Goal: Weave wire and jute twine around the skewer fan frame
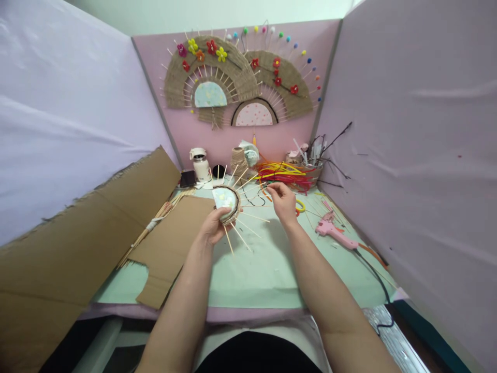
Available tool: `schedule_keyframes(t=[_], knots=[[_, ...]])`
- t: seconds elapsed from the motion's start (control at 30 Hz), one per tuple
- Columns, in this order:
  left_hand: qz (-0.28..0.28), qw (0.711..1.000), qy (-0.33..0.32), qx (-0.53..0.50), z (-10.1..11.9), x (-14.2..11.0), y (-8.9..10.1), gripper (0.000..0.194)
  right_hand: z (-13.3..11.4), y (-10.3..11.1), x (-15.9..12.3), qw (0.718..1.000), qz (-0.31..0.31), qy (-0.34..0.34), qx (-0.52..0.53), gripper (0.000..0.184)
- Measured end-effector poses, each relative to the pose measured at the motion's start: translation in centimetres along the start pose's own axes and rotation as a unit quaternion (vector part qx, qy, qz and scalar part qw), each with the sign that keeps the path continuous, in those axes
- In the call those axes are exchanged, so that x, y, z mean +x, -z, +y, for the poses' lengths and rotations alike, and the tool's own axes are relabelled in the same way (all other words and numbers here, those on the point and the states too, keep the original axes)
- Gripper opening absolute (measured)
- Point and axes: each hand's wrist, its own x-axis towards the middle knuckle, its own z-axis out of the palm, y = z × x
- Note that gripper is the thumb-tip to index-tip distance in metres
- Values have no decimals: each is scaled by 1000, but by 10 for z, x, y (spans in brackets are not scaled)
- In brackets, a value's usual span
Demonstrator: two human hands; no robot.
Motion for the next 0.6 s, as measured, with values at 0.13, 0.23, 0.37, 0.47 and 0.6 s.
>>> schedule_keyframes(t=[0.13,0.23,0.37,0.47,0.6], knots=[[-30,999,16,-9,-3,-2,-2,29,5,-6,-2,998,-51,-35,11,23],[-48,998,39,-15,-8,-2,-7,26,9,-14,-5,996,-69,-50,21,24],[-28,997,77,-10,-14,-3,-15,21,9,-20,-9,993,-99,-66,0,26],[-23,997,76,2,-17,-3,-19,26,6,-20,-11,994,-97,-44,-8,24],[-83,995,63,-3,-20,-3,-17,33,6,-21,-12,995,-85,-44,-8,22]])
